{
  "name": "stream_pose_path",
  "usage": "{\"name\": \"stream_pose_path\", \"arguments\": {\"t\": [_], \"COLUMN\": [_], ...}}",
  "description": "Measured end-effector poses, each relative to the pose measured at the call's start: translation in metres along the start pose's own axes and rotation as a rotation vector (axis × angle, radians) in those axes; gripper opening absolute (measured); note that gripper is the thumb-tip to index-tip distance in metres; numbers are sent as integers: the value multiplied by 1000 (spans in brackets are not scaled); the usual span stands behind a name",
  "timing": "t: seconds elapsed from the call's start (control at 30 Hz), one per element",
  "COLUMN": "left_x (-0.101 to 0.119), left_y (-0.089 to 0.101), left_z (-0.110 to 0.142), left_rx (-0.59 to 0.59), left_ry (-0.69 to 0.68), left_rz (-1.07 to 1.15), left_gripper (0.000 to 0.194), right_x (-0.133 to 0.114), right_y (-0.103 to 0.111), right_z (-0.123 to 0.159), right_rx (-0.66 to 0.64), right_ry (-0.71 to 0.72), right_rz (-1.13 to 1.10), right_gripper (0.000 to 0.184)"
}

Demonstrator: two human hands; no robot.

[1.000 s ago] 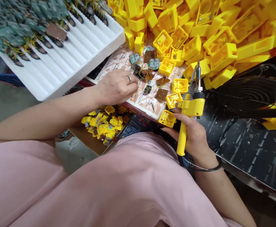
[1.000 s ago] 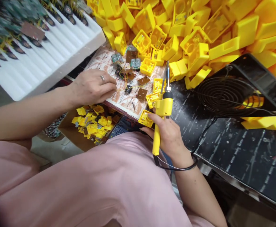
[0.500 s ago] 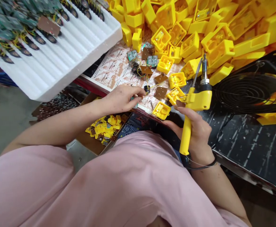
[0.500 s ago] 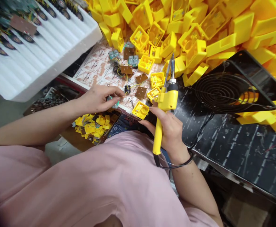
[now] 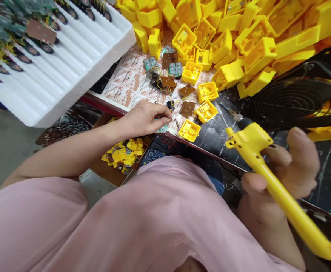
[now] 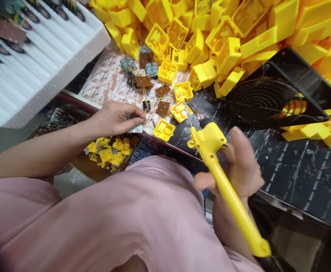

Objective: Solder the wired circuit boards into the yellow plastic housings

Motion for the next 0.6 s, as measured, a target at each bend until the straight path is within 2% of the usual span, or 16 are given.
{"name": "stream_pose_path", "arguments": {"t": [0.07,0.1,0.23,0.33,0.37,0.5,0.6], "left_x": [5,8,19,24,25,29,33], "left_y": [-2,-2,-4,-7,-8,-11,-12], "left_z": [-2,-2,-5,-9,-12,-23,-30], "left_rx": [10,31,139,124,112,64,12], "left_ry": [-50,-83,-171,-167,-151,-95,-109], "left_rz": [-89,-141,-256,-237,-231,-243,-287], "left_gripper": [26,27,30,27,26,21,23], "right_x": [0,2,11,7,3,-13,-22], "right_y": [1,0,-3,0,2,5,2], "right_z": [-3,-5,-7,0,4,18,21], "right_rx": [233,308,408,370,335,142,21], "right_ry": [-3,-13,-65,-131,-150,-183,-181], "right_rz": [-26,-64,-181,-73,-48,-131,-176], "right_gripper": [57,50,46,26,25,48,50]}}
Point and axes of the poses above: each hand's wrist, its own z-axis away from the middle knuckle, its own y-axis out of the back of the hand, x = y × z, the point moved 2 cm from there along -z, towards the middle knuckle, and after that the axes turned 6 degrees about -z, right-handed, at the moved point
